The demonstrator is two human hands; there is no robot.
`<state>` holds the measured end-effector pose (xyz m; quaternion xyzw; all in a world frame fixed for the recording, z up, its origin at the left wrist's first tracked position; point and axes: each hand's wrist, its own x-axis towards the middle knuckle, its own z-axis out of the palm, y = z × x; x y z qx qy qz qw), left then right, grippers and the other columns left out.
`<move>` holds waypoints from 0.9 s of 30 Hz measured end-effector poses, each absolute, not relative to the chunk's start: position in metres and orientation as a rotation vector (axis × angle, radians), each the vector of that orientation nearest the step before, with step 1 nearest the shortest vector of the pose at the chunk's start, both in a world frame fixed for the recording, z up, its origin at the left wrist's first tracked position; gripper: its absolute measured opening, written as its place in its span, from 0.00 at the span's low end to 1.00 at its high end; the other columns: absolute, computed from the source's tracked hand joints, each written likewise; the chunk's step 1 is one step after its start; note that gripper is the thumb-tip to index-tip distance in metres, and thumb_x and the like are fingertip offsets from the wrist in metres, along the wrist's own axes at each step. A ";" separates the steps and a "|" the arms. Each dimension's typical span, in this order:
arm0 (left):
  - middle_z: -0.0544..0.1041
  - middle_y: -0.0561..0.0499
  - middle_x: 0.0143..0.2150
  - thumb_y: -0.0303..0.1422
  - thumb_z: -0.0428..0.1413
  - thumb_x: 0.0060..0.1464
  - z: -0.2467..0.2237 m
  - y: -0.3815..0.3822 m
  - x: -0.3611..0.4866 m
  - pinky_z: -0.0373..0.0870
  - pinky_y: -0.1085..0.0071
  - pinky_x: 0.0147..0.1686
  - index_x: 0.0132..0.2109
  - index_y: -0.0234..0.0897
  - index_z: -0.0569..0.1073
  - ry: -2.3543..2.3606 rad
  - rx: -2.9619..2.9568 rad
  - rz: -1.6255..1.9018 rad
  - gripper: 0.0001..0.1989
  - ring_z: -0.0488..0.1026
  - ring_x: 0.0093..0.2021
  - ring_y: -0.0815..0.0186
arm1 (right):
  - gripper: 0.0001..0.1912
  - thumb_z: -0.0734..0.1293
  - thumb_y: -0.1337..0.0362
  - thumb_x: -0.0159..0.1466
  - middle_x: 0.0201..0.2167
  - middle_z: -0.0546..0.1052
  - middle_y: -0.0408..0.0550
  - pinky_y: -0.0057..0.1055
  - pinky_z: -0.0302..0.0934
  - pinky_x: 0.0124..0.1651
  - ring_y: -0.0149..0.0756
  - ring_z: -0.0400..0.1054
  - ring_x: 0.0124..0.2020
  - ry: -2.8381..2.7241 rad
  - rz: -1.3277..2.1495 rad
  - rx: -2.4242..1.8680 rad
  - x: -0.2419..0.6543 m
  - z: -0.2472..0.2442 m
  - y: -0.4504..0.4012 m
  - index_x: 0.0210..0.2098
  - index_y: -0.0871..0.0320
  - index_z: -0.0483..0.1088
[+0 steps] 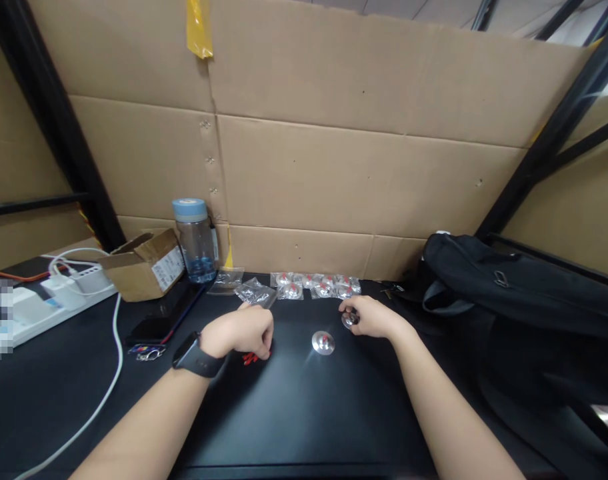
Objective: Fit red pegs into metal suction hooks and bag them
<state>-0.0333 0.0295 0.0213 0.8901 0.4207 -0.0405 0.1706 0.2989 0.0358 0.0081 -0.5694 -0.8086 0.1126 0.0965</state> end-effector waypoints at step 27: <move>0.77 0.50 0.46 0.33 0.60 0.57 0.000 0.037 0.011 0.66 0.67 0.55 0.36 0.42 0.81 1.056 2.210 1.206 0.04 0.74 0.50 0.62 | 0.24 0.72 0.71 0.54 0.47 0.75 0.49 0.33 0.70 0.44 0.40 0.73 0.48 -1.895 0.601 -0.843 0.209 0.005 0.012 0.50 0.53 0.69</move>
